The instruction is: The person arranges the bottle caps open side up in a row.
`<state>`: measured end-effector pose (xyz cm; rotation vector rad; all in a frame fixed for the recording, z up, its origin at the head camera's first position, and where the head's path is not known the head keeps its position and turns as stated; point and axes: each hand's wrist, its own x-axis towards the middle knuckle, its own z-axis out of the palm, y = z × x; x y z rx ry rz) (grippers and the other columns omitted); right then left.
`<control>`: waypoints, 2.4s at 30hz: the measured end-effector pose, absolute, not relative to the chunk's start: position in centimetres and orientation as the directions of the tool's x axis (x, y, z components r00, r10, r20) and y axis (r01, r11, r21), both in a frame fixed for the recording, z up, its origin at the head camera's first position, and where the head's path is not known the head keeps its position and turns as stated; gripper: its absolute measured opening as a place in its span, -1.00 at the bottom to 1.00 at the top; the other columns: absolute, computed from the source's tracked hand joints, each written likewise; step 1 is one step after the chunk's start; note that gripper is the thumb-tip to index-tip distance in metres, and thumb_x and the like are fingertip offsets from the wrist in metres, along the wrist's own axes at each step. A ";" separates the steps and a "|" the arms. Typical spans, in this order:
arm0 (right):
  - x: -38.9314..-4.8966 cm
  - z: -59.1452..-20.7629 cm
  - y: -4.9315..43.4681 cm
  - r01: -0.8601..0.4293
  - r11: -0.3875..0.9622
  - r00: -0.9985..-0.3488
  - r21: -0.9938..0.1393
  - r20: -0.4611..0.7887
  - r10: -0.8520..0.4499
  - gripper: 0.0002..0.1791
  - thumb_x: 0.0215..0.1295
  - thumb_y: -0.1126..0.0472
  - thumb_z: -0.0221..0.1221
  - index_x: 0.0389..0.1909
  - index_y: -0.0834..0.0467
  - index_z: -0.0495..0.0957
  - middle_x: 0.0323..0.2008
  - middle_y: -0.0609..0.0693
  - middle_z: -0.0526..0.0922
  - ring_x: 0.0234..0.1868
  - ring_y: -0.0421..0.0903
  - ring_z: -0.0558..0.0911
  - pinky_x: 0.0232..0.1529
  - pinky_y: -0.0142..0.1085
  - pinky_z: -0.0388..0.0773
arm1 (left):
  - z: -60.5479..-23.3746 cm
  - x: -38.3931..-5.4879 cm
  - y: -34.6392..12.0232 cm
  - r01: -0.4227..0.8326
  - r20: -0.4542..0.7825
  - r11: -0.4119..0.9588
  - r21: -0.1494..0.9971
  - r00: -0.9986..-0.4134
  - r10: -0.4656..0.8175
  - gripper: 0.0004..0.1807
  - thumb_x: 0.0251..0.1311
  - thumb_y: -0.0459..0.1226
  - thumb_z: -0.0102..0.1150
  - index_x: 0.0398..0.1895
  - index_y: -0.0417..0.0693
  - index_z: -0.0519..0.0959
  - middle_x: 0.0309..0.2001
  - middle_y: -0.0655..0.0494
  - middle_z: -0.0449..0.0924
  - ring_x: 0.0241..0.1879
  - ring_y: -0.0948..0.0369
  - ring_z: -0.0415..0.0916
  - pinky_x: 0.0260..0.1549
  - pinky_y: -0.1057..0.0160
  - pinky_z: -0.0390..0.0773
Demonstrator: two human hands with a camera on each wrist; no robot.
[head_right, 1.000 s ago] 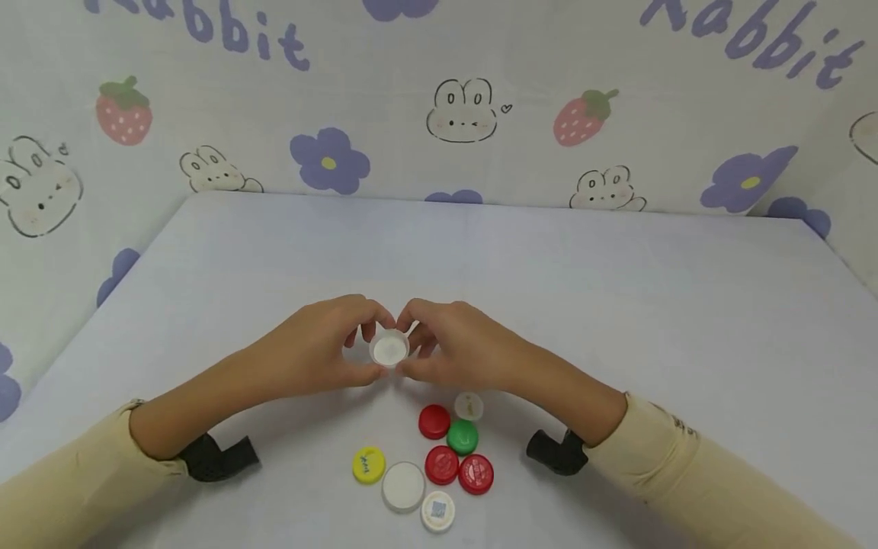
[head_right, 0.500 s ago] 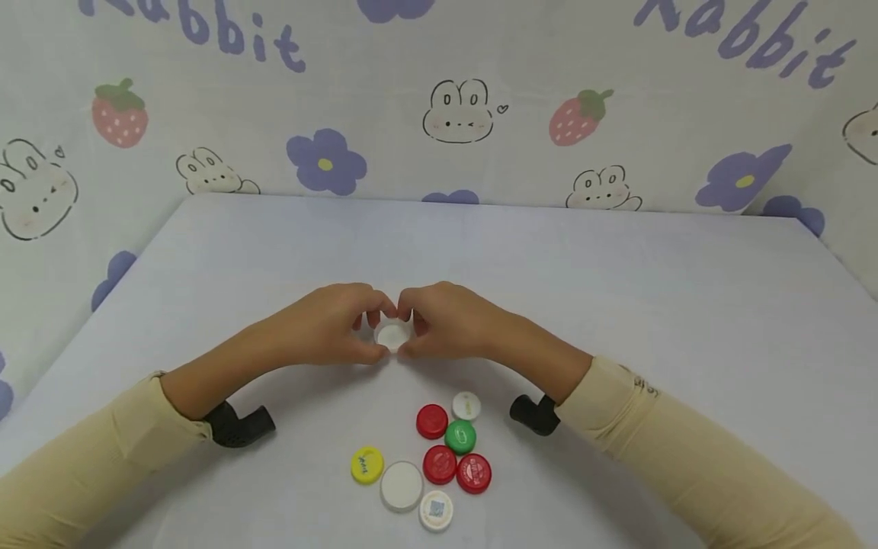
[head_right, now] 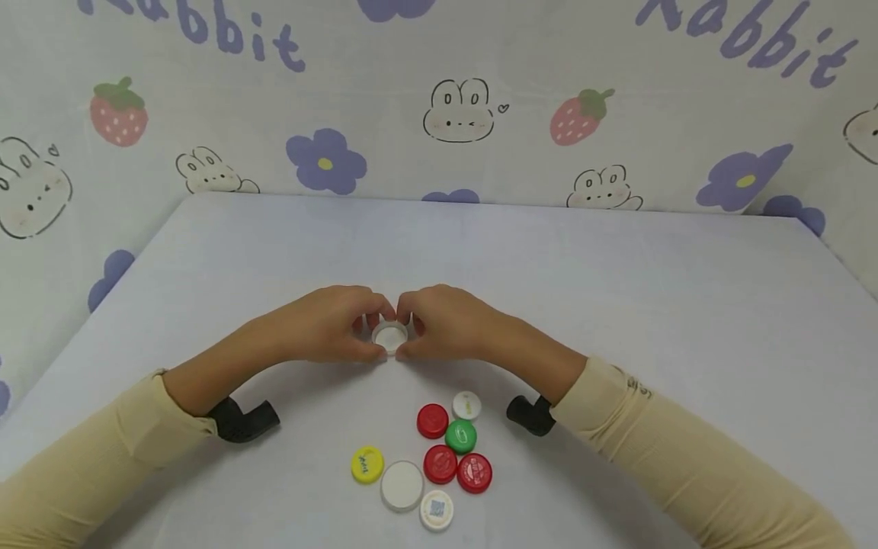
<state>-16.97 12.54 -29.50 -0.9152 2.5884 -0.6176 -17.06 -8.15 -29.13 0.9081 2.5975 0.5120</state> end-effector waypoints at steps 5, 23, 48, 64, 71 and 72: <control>-17.1 -29.9 12.8 -0.513 0.684 -0.739 -0.519 -0.138 -0.659 -0.64 0.20 0.20 0.46 -0.02 0.17 0.61 -0.42 -0.04 0.53 -0.33 -0.11 0.49 -0.28 -0.28 0.47 | -29.2 -17.1 -8.2 0.503 -0.210 0.738 0.451 -0.744 0.635 -0.54 0.18 -0.20 0.46 0.13 -0.11 0.61 -0.17 0.11 0.60 -0.17 0.16 0.51 -0.11 0.20 0.54; -12.3 -28.7 15.1 -0.644 0.678 -0.741 -0.355 0.072 -0.667 -0.66 0.22 0.18 0.47 0.00 0.10 0.68 -0.15 -0.07 0.66 -0.10 -0.10 0.58 -0.12 -0.28 0.62 | -28.5 -12.2 -9.1 0.533 -0.091 0.732 0.424 -0.779 0.620 -0.23 0.07 0.04 0.53 0.28 -0.15 0.48 0.15 0.02 0.54 0.17 0.06 0.39 0.16 0.13 0.50; -3.4 -31.2 13.9 -0.881 0.464 -0.419 0.090 0.304 -0.855 -0.50 0.01 -0.23 0.47 -0.59 0.02 0.45 -0.54 -0.22 0.26 -0.42 -0.20 0.26 -0.42 -0.42 0.21 | -30.1 -4.9 -7.4 0.854 0.070 0.516 0.064 -0.520 0.851 -0.58 -0.08 0.19 0.51 -0.42 0.18 0.56 -0.37 0.34 0.38 -0.37 0.29 0.18 -0.45 0.42 0.18; -3.2 -31.4 13.6 -0.875 0.479 -0.427 0.071 0.355 -0.832 -0.46 -0.11 -0.22 0.52 -0.63 0.03 0.42 -0.56 -0.21 0.25 -0.45 -0.21 0.24 -0.41 -0.45 0.21 | -30.0 -4.9 -7.4 0.821 0.022 0.539 0.190 -0.553 0.833 -0.61 -0.04 0.14 0.53 -0.39 0.16 0.60 -0.36 0.39 0.38 -0.34 0.32 0.20 -0.39 0.43 0.24; -3.1 -30.9 13.6 -0.881 0.471 -0.425 0.050 0.358 -0.831 -0.48 -0.10 -0.20 0.53 -0.60 0.06 0.45 -0.55 -0.20 0.28 -0.44 -0.21 0.27 -0.39 -0.44 0.24 | -29.4 -5.0 -7.3 0.808 0.011 0.542 0.231 -0.560 0.829 -0.59 -0.06 0.14 0.54 -0.39 0.13 0.59 -0.36 0.39 0.38 -0.31 0.33 0.22 -0.36 0.42 0.26; -3.1 -30.8 13.6 -0.879 0.474 -0.429 0.044 0.360 -0.829 -0.48 -0.09 -0.19 0.53 -0.60 0.06 0.45 -0.55 -0.20 0.28 -0.44 -0.21 0.27 -0.40 -0.44 0.24 | -29.4 -4.9 -7.3 0.808 0.014 0.541 0.235 -0.559 0.829 -0.59 -0.07 0.14 0.55 -0.39 0.12 0.59 -0.36 0.39 0.38 -0.31 0.33 0.23 -0.36 0.42 0.26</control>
